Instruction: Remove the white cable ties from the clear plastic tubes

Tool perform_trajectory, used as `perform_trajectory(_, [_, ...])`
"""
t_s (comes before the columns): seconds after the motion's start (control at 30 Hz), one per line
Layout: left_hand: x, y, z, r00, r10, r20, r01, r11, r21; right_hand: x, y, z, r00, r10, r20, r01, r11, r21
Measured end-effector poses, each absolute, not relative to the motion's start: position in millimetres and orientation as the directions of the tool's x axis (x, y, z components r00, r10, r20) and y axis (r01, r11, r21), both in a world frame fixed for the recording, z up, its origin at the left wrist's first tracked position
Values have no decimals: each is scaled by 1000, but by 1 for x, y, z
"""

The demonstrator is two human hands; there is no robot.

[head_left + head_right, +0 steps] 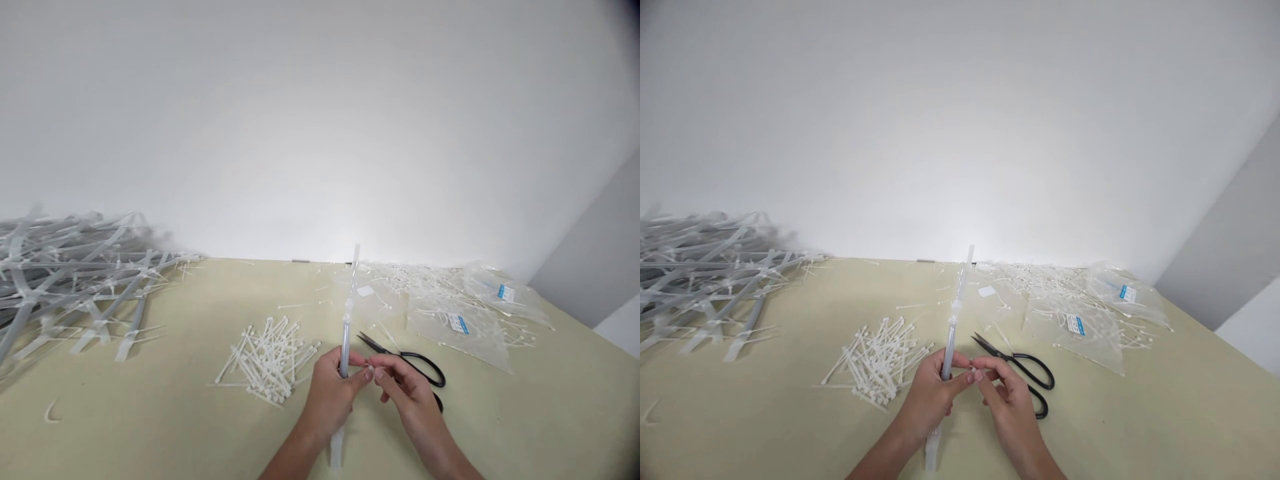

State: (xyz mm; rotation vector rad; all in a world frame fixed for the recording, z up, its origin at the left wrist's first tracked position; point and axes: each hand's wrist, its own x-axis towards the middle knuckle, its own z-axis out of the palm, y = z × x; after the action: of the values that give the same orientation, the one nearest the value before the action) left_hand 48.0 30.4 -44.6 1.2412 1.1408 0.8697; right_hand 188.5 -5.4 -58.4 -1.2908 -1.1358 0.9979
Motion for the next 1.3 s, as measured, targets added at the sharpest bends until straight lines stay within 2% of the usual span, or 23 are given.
perform_trajectory(0.2, [46,29,-42,183,983,-11,164,-19,986,189,-6,-51,134,991,27,-1,27,-1000])
perform_trajectory(0.63, [45,24,-37,145,988,57,339,-104,935,191,-2,-61,78,996,-48,-9,-47,-999])
perform_trajectory(0.87, [49,21,-36,162,976,146,440,-204,874,189,-4,-63,31,989,-143,-145,-137,-980])
perform_trajectory(1.13, [51,19,-39,198,966,169,403,-237,884,186,-4,-62,-48,988,-150,-249,-157,-956])
perform_trajectory(1.3, [47,22,-37,246,964,103,339,-185,922,186,-4,-62,-13,991,-130,-179,-130,-975])
